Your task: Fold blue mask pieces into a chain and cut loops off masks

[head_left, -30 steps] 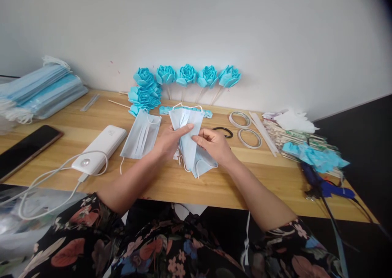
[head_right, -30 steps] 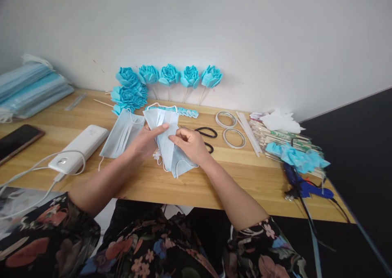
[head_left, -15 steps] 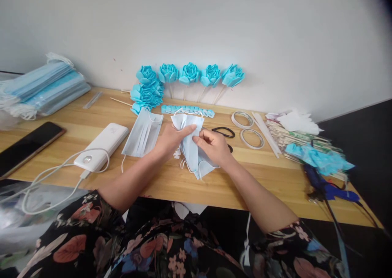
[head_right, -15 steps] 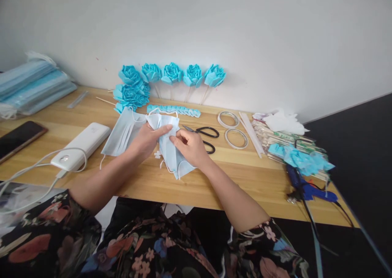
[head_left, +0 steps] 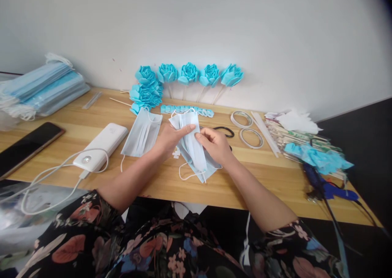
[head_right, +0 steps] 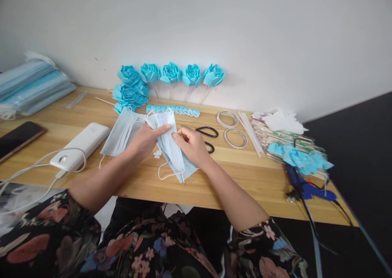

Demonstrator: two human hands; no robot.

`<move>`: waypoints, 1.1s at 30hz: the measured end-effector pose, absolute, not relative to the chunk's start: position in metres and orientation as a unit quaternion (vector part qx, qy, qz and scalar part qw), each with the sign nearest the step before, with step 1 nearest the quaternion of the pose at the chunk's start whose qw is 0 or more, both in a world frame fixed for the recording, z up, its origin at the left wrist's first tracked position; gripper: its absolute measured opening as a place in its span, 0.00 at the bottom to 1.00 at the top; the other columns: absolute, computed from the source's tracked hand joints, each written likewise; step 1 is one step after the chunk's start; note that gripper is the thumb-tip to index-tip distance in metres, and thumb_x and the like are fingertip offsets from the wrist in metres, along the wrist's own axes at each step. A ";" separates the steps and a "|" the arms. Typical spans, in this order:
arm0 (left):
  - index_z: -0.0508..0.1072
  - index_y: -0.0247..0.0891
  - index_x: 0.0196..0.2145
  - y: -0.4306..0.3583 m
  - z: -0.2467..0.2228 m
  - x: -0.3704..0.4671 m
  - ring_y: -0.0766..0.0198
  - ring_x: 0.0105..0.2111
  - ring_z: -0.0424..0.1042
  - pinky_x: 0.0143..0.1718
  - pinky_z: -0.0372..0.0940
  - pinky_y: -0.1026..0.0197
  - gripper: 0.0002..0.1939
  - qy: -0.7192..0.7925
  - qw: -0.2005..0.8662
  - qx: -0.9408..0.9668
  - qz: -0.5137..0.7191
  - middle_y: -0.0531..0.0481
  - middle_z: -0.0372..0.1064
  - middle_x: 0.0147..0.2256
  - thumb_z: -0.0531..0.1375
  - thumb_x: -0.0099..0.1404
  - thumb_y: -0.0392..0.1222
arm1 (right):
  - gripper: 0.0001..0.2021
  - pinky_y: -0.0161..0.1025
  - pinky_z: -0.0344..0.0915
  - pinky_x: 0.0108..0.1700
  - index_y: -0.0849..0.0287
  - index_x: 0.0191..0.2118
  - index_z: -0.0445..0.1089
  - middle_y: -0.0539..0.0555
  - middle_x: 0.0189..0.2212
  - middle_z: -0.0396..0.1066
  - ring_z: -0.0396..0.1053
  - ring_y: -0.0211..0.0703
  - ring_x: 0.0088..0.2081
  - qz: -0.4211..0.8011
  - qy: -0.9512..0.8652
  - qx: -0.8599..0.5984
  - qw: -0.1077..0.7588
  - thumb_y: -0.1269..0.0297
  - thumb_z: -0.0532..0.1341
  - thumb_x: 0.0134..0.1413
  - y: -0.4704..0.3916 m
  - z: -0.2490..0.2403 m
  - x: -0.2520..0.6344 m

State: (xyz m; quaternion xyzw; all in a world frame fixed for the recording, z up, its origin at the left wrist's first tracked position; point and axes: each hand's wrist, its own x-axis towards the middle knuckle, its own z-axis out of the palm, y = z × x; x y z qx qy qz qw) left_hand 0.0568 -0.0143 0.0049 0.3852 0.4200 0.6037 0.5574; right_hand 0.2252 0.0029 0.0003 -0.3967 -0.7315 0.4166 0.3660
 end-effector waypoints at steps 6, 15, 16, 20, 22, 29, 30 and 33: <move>0.74 0.35 0.39 -0.015 0.005 0.058 0.63 0.35 0.73 0.39 0.68 0.60 0.20 0.413 0.566 0.394 0.595 0.50 0.74 0.35 0.73 0.51 0.44 | 0.15 0.36 0.51 0.28 0.56 0.24 0.58 0.45 0.20 0.55 0.51 0.34 0.23 0.394 -0.740 -0.398 0.373 0.56 0.59 0.59 0.002 0.002 0.224; 0.75 0.35 0.35 -0.014 0.004 0.055 0.62 0.32 0.73 0.37 0.69 0.58 0.19 0.415 0.596 0.405 0.556 0.49 0.75 0.33 0.74 0.48 0.44 | 0.15 0.36 0.51 0.28 0.55 0.24 0.56 0.45 0.20 0.56 0.52 0.34 0.24 0.353 -0.765 -0.391 0.370 0.58 0.58 0.58 0.001 0.004 0.225; 0.75 0.35 0.35 -0.014 0.004 0.054 0.62 0.32 0.74 0.38 0.69 0.58 0.19 0.411 0.599 0.406 0.554 0.49 0.75 0.33 0.74 0.48 0.44 | 0.15 0.36 0.51 0.28 0.56 0.24 0.57 0.45 0.20 0.56 0.52 0.34 0.24 0.349 -0.765 -0.393 0.372 0.58 0.58 0.58 0.001 0.004 0.225; 0.75 0.36 0.36 -0.014 0.005 0.054 0.62 0.33 0.74 0.39 0.69 0.58 0.19 0.398 0.596 0.402 0.569 0.49 0.75 0.33 0.74 0.49 0.44 | 0.14 0.36 0.52 0.29 0.56 0.26 0.62 0.45 0.21 0.58 0.53 0.35 0.24 0.373 -0.741 -0.400 0.389 0.56 0.59 0.58 0.002 0.002 0.224; 0.76 0.35 0.36 -0.014 0.005 0.054 0.62 0.33 0.74 0.38 0.69 0.58 0.19 0.406 0.596 0.394 0.570 0.49 0.75 0.33 0.74 0.49 0.44 | 0.13 0.36 0.52 0.28 0.56 0.27 0.65 0.46 0.22 0.58 0.52 0.35 0.25 0.402 -0.722 -0.403 0.393 0.54 0.60 0.57 0.003 0.001 0.223; 0.75 0.35 0.36 -0.014 0.005 0.055 0.63 0.32 0.72 0.36 0.68 0.60 0.20 0.424 0.586 0.397 0.565 0.49 0.74 0.33 0.74 0.48 0.46 | 0.13 0.35 0.50 0.27 0.56 0.26 0.63 0.45 0.21 0.55 0.50 0.34 0.24 0.424 -0.704 -0.404 0.402 0.55 0.62 0.55 0.005 -0.001 0.223; 0.75 0.35 0.36 -0.014 0.006 0.053 0.63 0.32 0.72 0.35 0.67 0.60 0.20 0.433 0.582 0.402 0.559 0.49 0.74 0.33 0.74 0.49 0.47 | 0.13 0.35 0.51 0.27 0.56 0.26 0.63 0.45 0.21 0.55 0.50 0.34 0.24 0.415 -0.709 -0.404 0.402 0.56 0.61 0.55 0.005 -0.001 0.224; 0.76 0.36 0.40 -0.013 0.009 0.046 0.61 0.35 0.72 0.37 0.66 0.60 0.19 0.468 0.519 0.442 0.563 0.47 0.74 0.36 0.71 0.54 0.50 | 0.12 0.35 0.51 0.27 0.56 0.25 0.63 0.45 0.20 0.56 0.51 0.34 0.23 0.389 -0.719 -0.412 0.402 0.58 0.61 0.55 0.006 -0.001 0.226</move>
